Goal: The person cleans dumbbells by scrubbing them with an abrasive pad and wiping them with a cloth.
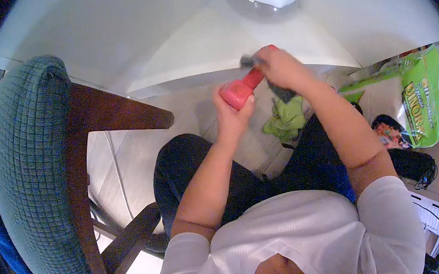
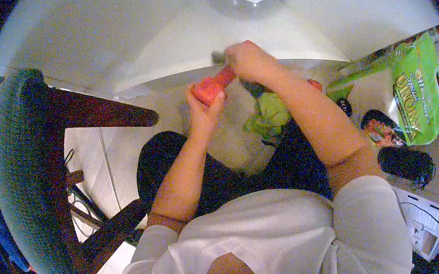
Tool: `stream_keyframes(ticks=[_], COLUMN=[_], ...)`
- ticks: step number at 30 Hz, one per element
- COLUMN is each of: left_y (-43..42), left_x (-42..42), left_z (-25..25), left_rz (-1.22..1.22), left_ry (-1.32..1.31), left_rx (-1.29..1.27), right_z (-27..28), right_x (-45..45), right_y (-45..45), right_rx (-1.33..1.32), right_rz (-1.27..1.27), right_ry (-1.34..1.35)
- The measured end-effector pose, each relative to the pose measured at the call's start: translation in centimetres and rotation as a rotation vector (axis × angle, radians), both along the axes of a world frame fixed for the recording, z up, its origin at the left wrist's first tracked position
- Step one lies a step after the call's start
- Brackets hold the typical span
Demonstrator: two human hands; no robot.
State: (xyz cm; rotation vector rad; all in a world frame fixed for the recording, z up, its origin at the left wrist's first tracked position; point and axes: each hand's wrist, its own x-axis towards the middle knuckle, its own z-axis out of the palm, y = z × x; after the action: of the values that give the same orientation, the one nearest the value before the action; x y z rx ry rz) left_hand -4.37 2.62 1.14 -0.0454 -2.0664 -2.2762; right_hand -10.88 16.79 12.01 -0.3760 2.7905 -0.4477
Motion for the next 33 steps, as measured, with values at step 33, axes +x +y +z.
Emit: stream_keyframes(ticks=[33], left_y=[-0.9], left_x=[-1.2], left_z=[0.9], left_rz=[-0.011], left_ry=[-0.409], left_rx=[0.585], right_z=[-8.8], right_x=[5.7], right_y=[-1.6], right_rx=[-0.608], right_rz=[0.021], right_ry=[0.332])
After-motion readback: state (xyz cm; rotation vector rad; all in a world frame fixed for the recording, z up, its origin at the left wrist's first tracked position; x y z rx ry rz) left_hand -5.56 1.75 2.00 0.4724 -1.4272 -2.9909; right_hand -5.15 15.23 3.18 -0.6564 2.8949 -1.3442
